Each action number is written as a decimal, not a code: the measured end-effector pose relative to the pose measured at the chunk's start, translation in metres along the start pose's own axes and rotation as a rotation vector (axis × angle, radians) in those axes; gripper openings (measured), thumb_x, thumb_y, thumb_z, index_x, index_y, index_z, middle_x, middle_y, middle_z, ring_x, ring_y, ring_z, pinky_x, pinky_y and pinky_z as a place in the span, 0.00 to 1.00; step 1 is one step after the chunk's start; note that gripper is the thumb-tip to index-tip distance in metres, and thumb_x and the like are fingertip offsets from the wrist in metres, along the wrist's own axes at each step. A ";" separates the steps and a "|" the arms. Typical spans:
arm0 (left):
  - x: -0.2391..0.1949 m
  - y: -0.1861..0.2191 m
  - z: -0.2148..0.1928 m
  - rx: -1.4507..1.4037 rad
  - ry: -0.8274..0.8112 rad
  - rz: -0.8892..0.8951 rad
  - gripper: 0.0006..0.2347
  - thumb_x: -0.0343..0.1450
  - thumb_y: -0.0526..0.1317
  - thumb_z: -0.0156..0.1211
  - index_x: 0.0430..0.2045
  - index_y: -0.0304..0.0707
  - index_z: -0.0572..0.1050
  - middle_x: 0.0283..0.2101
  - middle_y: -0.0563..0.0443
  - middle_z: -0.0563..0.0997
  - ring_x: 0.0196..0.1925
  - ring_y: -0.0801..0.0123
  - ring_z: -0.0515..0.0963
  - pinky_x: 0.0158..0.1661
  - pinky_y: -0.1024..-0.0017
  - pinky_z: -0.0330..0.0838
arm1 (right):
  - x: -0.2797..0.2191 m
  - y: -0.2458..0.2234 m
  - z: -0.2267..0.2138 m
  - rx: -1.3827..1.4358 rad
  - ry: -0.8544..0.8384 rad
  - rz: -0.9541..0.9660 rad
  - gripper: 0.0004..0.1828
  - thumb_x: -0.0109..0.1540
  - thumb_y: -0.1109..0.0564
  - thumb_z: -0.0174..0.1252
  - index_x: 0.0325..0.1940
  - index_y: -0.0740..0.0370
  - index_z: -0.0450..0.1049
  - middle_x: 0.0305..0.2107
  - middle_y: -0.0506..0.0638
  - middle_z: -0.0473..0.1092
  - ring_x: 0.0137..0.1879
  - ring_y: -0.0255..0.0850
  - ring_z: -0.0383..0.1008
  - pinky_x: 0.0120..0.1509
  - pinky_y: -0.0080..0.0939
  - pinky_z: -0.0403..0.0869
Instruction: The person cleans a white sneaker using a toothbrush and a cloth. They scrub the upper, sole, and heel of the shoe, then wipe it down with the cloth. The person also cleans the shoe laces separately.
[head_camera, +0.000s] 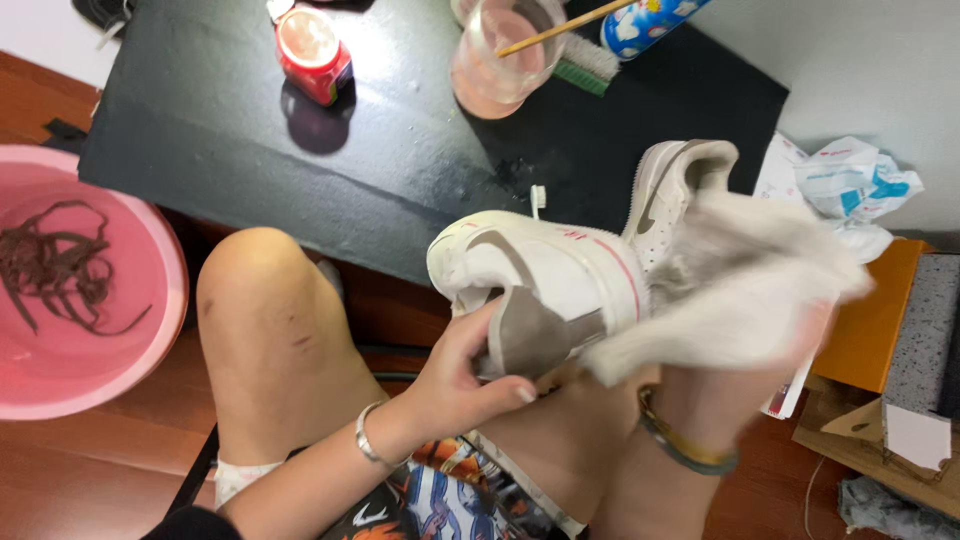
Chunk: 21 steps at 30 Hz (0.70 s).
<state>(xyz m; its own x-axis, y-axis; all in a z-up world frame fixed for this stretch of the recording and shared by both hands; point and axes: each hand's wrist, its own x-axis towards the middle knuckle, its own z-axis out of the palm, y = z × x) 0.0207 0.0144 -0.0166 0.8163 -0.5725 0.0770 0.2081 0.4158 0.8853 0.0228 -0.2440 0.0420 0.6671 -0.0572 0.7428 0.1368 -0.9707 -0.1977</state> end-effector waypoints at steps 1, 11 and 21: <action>0.001 0.002 -0.001 -0.022 -0.006 0.000 0.35 0.71 0.57 0.67 0.63 0.25 0.68 0.53 0.49 0.78 0.56 0.71 0.75 0.59 0.71 0.72 | 0.001 0.013 -0.008 0.517 0.039 0.268 0.31 0.71 0.39 0.61 0.61 0.68 0.66 0.46 0.61 0.70 0.49 0.50 0.74 0.56 0.42 0.76; 0.009 0.024 -0.007 0.144 -0.052 -0.131 0.26 0.79 0.58 0.43 0.53 0.29 0.73 0.37 0.51 0.80 0.40 0.75 0.75 0.43 0.74 0.72 | -0.047 -0.011 -0.051 0.695 -0.247 0.536 0.33 0.64 0.57 0.65 0.71 0.65 0.64 0.59 0.56 0.68 0.63 0.42 0.72 0.71 0.45 0.71; 0.037 0.061 -0.009 0.380 -0.167 -0.240 0.20 0.66 0.53 0.67 0.40 0.34 0.80 0.31 0.50 0.85 0.33 0.71 0.84 0.37 0.72 0.77 | -0.023 -0.014 -0.049 0.740 -0.714 0.022 0.11 0.54 0.60 0.65 0.40 0.66 0.76 0.43 0.53 0.67 0.45 0.43 0.71 0.49 0.40 0.72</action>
<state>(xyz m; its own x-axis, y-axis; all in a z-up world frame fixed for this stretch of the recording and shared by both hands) 0.0682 0.0250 0.0360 0.6651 -0.7392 -0.1056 0.1430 -0.0127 0.9896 -0.0308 -0.2403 0.0591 0.9219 0.3130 0.2284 0.3748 -0.5704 -0.7309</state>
